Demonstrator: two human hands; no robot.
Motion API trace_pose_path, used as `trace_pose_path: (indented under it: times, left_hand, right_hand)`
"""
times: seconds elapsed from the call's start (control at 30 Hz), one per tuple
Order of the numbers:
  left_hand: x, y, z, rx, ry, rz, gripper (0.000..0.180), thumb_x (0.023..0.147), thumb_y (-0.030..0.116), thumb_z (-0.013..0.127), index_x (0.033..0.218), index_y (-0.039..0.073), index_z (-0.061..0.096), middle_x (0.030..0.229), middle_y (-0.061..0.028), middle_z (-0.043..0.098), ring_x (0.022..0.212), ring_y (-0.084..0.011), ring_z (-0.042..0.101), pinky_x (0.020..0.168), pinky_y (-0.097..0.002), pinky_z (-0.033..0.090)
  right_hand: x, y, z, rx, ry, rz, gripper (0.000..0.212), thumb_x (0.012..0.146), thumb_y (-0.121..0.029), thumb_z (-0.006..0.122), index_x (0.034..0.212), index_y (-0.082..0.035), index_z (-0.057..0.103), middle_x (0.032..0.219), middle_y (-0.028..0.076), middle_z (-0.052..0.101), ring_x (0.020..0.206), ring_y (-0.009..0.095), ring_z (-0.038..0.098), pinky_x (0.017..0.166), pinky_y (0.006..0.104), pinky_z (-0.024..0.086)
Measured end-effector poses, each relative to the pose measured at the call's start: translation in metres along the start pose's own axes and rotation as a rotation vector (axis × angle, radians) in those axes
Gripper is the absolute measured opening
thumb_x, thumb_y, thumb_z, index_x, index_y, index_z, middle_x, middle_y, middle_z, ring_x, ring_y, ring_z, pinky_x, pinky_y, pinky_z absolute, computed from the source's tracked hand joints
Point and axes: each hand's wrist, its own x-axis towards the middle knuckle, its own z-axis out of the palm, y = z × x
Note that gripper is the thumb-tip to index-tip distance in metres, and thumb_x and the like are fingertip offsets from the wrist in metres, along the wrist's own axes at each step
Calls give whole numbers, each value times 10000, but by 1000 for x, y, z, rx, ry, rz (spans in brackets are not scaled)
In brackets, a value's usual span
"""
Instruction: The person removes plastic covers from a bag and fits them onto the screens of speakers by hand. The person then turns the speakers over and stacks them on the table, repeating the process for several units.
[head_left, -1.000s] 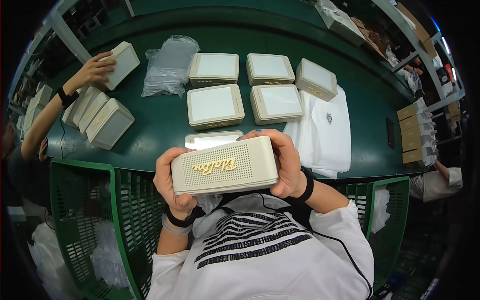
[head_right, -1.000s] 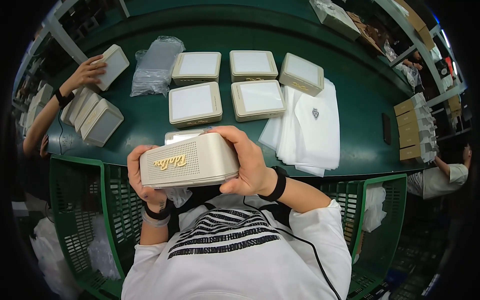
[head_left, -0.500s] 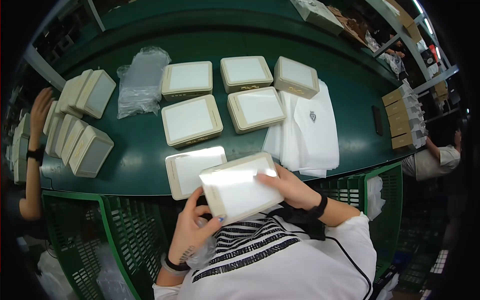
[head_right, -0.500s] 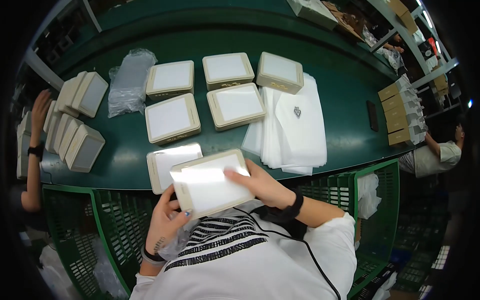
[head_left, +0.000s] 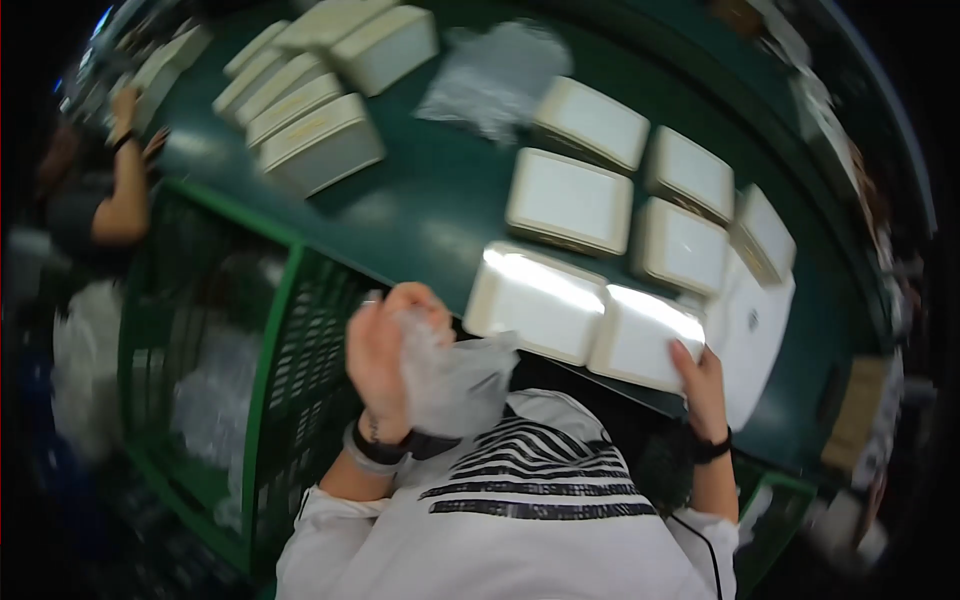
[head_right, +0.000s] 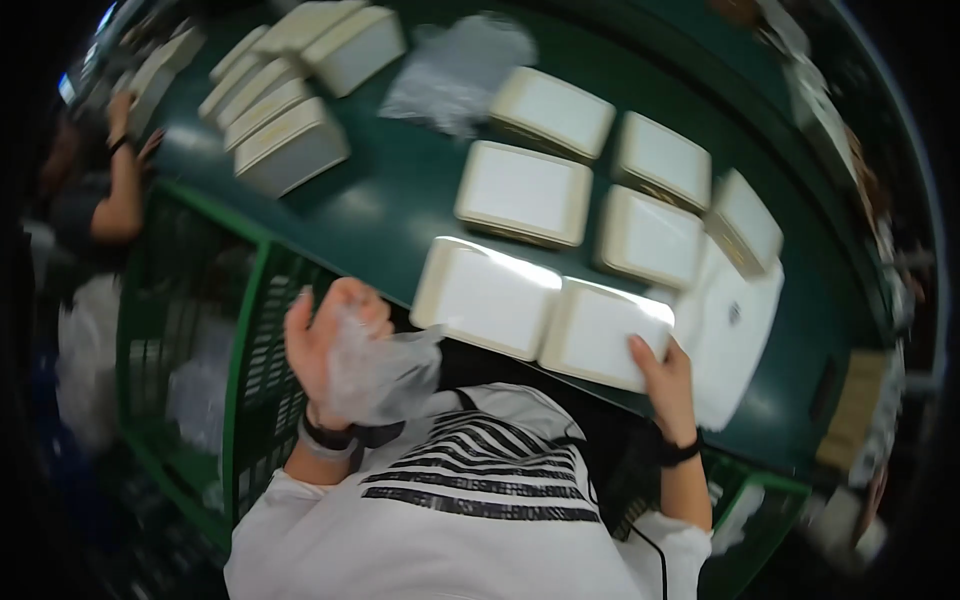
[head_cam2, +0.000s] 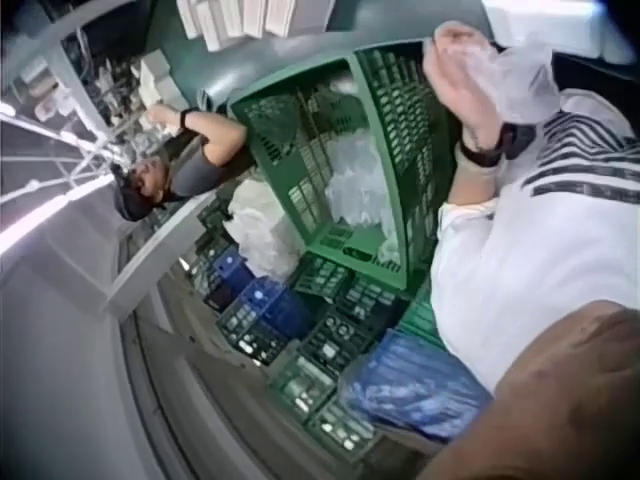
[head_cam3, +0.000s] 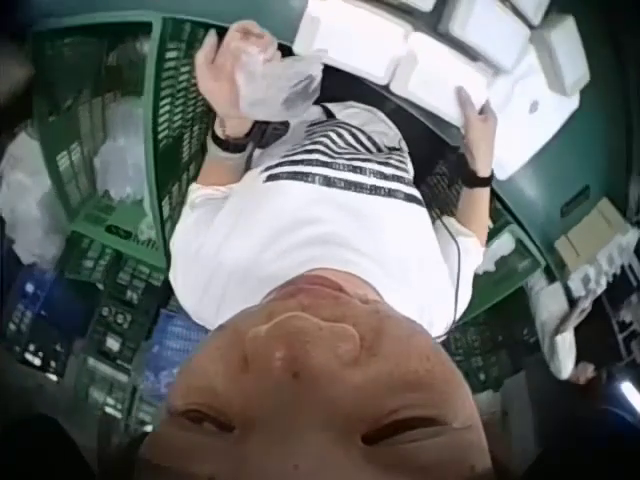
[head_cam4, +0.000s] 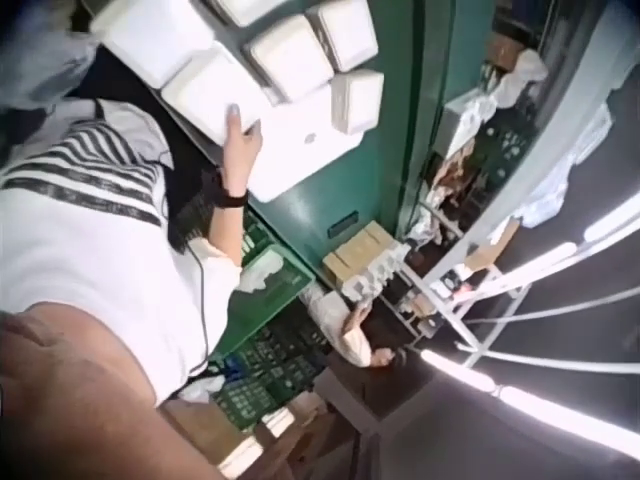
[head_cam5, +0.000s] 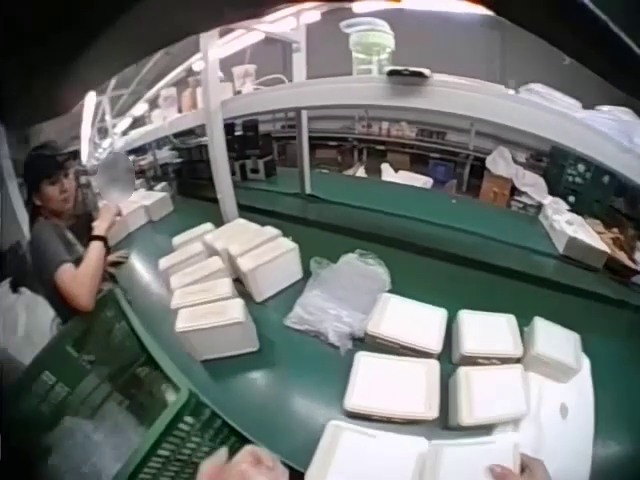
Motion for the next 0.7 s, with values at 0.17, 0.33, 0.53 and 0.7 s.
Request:
trace_pose_path:
  times: [0.17, 0.33, 0.53, 0.7]
  left_hand:
    - [-37, 67, -20, 548, 164, 453, 337, 873, 268, 478, 1091, 11, 488, 930, -68, 505, 824, -156, 493, 769, -256, 398]
    - [-58, 230, -127, 795, 748, 1135, 250, 875, 70, 596, 1112, -2, 561, 1026, -81, 613, 930, -141, 587, 824, -289, 468]
    - [-48, 330, -326, 488, 1061, 731, 124, 802, 102, 698, 908, 43, 678, 749, -25, 634, 601, -183, 594, 523, -288, 456]
    - [35, 260, -269, 595, 798, -194, 388, 799, 313, 747, 1031, 11, 672, 945, -124, 682, 827, -252, 668, 680, -355, 521]
  right_hand:
    - [-5, 8, -33, -351, 147, -316, 424, 921, -162, 616, 1281, 40, 518, 1230, 128, 577, 1054, 186, 577, 875, 300, 469]
    - [-8, -22, -39, -422, 270, -494, 413, 934, -111, 571, 1326, -7, 498, 1367, 140, 504, 1217, 276, 527, 965, 356, 445]
    - [-8, -37, -21, -615, 238, -558, 422, 950, -89, 537, 1355, -3, 461, 1387, 143, 479, 1207, 291, 537, 953, 358, 461]
    - [-17, -41, -37, -718, 286, -506, 428, 953, -84, 526, 1365, 3, 448, 1405, 145, 453, 1190, 284, 549, 930, 349, 476]
